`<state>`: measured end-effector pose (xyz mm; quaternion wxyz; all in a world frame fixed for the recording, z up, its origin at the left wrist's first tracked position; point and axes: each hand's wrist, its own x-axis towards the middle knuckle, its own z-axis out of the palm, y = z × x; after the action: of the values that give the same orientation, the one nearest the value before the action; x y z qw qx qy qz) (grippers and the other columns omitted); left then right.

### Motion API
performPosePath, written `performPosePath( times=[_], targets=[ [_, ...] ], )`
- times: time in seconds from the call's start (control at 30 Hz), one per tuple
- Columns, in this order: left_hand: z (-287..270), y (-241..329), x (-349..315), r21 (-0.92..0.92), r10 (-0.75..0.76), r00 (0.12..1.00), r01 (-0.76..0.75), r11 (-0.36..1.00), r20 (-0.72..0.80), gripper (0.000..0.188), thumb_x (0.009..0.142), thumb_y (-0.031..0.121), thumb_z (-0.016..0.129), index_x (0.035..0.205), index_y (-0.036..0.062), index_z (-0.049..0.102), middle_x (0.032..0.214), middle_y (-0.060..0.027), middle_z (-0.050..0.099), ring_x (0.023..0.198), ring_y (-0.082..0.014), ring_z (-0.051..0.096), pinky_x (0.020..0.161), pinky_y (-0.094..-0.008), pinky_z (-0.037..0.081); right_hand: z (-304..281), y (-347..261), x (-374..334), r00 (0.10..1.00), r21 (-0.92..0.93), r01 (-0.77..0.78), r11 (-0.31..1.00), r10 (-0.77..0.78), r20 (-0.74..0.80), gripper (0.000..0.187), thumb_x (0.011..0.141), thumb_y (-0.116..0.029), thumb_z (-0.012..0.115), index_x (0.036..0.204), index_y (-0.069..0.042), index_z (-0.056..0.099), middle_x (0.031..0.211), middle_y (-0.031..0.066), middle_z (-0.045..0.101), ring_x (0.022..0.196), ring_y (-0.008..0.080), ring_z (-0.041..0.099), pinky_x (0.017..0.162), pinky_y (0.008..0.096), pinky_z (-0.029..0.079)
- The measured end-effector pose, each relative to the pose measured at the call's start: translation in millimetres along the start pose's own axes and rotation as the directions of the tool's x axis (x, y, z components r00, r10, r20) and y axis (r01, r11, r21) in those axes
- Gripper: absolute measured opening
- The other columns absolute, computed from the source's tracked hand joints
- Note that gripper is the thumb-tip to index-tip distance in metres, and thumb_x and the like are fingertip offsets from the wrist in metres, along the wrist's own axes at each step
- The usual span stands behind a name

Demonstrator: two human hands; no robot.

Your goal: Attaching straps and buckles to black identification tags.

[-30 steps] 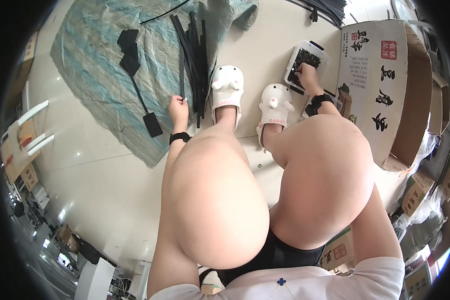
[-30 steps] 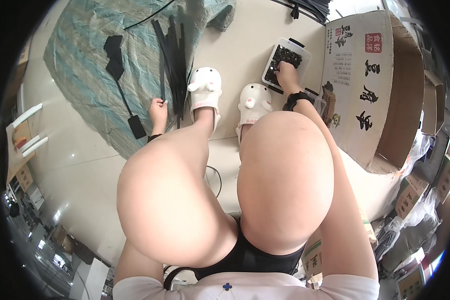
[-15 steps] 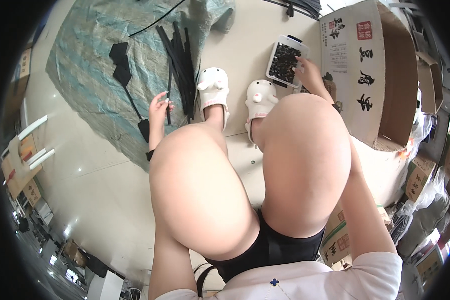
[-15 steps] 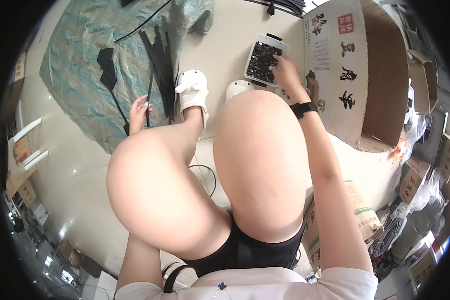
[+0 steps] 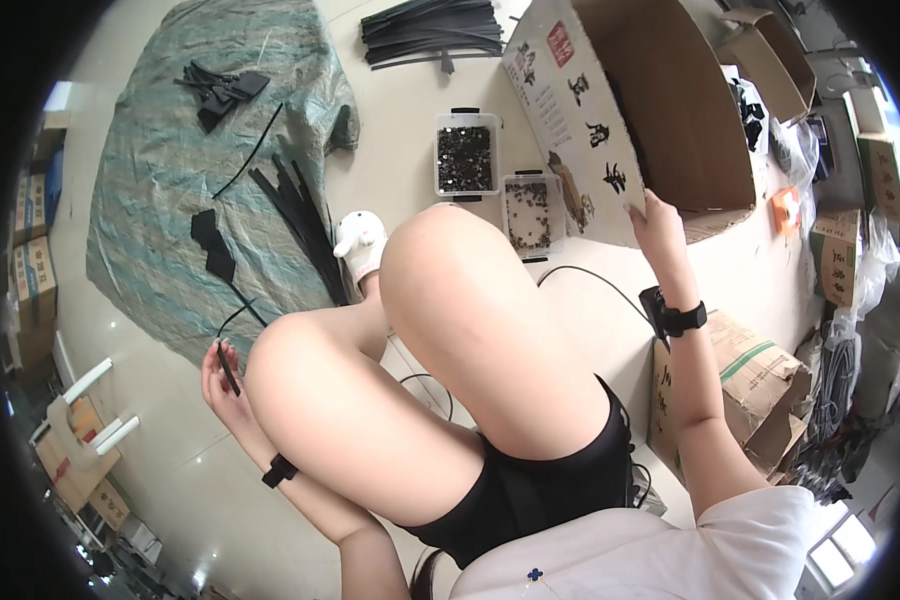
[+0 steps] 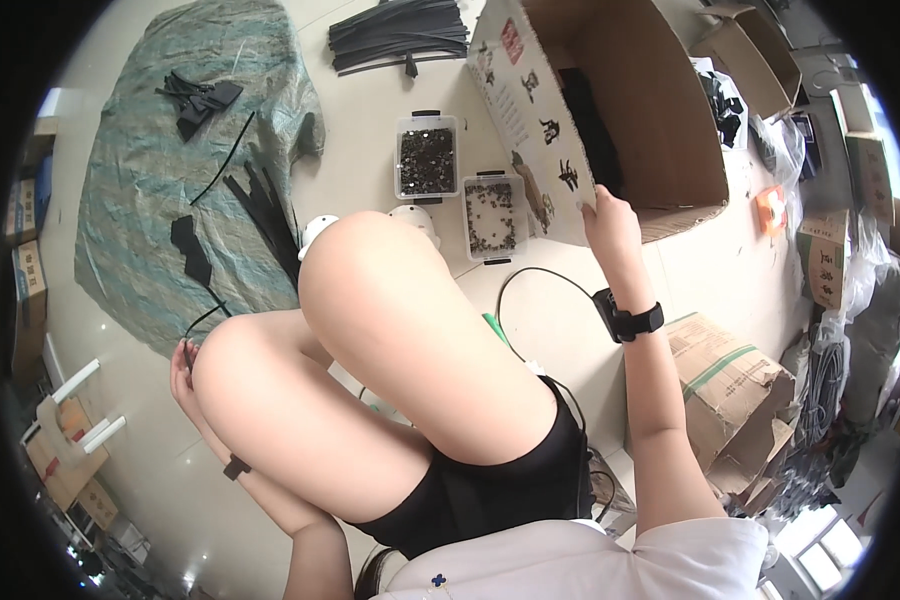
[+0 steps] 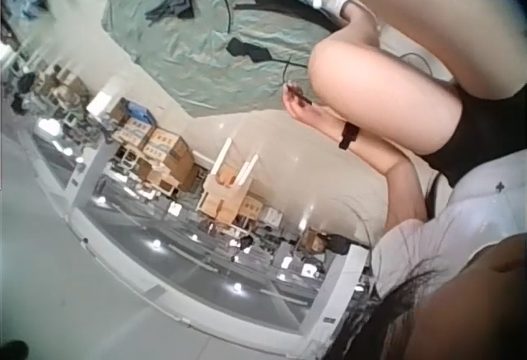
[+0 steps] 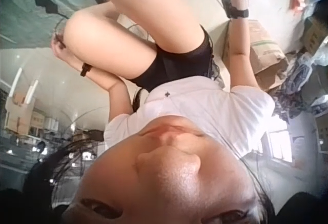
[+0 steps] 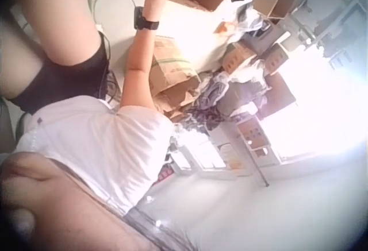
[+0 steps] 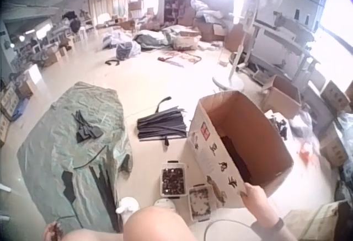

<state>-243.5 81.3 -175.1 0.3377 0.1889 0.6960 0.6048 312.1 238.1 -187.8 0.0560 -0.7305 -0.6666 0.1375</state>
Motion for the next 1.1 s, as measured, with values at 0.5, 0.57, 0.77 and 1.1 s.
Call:
performPosePath(
  times=[0.5, 0.57, 0.77, 1.1],
  targets=[
    [-41, 51, -33, 0.151, 0.285, 0.942, -0.259, 0.954, -0.18, 0.029, 0.086, 0.003, 0.036, 0.112, -0.0049, 0.046, 0.109, -0.0141, 0.052, 0.104, -0.0198, 0.05, 0.092, -0.0314, 0.038, -51, 36, 8, 0.703, 0.429, -0.393, 0.813, -0.035, 0.71, 0.055, 0.086, -0.049, 0.041, 0.112, -0.002, 0.054, 0.091, 0.0112, 0.063, 0.073, 0.0153, 0.06, 0.063, 0.0272, 0.048],
    [-26, 62, -39, 0.263, 0.376, 0.904, -0.319, 0.91, -0.202, 0.027, 0.088, 0.006, 0.039, 0.112, -0.0044, 0.046, 0.113, -0.0134, 0.051, 0.109, -0.0204, 0.048, 0.094, -0.0324, 0.036, -34, 62, 56, 0.758, 0.343, -0.317, 0.884, 0.019, 0.652, 0.057, 0.084, -0.05, 0.044, 0.113, -0.002, 0.053, 0.095, 0.0115, 0.062, 0.073, 0.017, 0.061, 0.06, 0.0274, 0.048],
    [-11, 92, -59, 0.409, 0.469, 0.868, -0.374, 0.832, -0.161, 0.028, 0.089, 0.009, 0.043, 0.113, -0.0034, 0.047, 0.111, -0.0125, 0.053, 0.105, -0.0199, 0.051, 0.092, -0.0306, 0.036, 72, 120, 140, 0.628, -0.114, -0.312, 0.943, 0.294, 0.72, 0.048, 0.074, -0.036, 0.062, 0.106, 0.0, 0.057, 0.096, 0.0174, 0.061, 0.082, 0.0248, 0.062, 0.067, 0.0351, 0.05],
    [14, 90, -68, 0.541, 0.426, 0.89, -0.281, 0.793, -0.161, 0.025, 0.087, 0.008, 0.048, 0.109, -0.0037, 0.05, 0.104, -0.0128, 0.056, 0.099, -0.0188, 0.053, 0.088, -0.029, 0.041, 208, 158, 46, 0.69, -0.649, 0.288, 0.704, 0.317, 0.651, 0.032, 0.078, -0.02, 0.055, 0.107, -0.008, 0.058, 0.111, 0.0142, 0.056, 0.103, 0.0218, 0.055, 0.076, 0.032, 0.049]
  ],
)
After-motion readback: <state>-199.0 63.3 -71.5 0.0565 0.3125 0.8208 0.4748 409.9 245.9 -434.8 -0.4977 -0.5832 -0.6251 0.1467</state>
